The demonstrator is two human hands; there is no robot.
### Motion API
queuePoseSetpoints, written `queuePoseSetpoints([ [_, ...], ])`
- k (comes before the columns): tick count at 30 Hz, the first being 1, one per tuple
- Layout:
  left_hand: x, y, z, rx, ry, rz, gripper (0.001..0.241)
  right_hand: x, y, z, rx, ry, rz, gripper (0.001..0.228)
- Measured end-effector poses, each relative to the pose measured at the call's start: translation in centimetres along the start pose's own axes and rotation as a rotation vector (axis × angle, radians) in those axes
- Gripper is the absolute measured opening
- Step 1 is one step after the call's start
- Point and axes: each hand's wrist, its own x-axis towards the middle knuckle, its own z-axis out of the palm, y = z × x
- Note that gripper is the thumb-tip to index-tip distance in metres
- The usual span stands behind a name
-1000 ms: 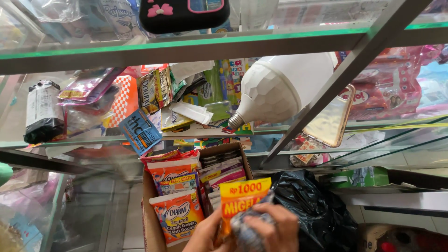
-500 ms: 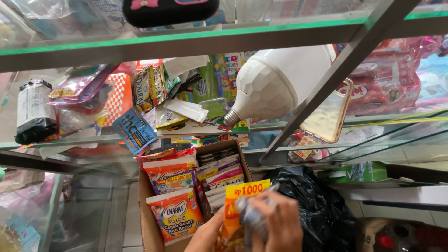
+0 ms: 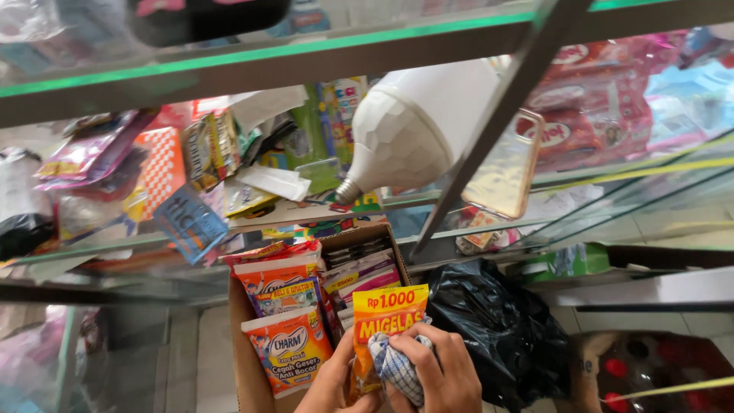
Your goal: Organizing and wiping various small retail products from a glass display shelf into a cardboard box.
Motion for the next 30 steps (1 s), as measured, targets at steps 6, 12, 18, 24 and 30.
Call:
queuePoseSetpoints([
  [6,2.0,0.1,3.0,0.107,-0.090,-0.030,0.087,-1.3,0.5,-2.9,-0.090,0.043,0.089,0.047],
  [12,2.8,-0.5,5.5,0.037,-0.142,-0.073,0.082,-2.2,0.7,-5.2,-0.153,0.125,0.100,0.052],
  [18,3.6,-3.9,4.7,0.168,-0.029,-0.235,0.073,-3.5,2.7,-6.1,-0.161,0.068,0.105,0.055],
  [24,3.7,-2.1,6.1,0.472,-0.070,-0.105,0.067,-0.7,3.4,-6.9,-0.118,0.190,0.311,0.046],
  [30,4.0,-4.8,4.9,-0.072,0.286,0.129,0.069,-3.7,3.1,-3.1,-0.176,0.118,-0.012,0.044],
])
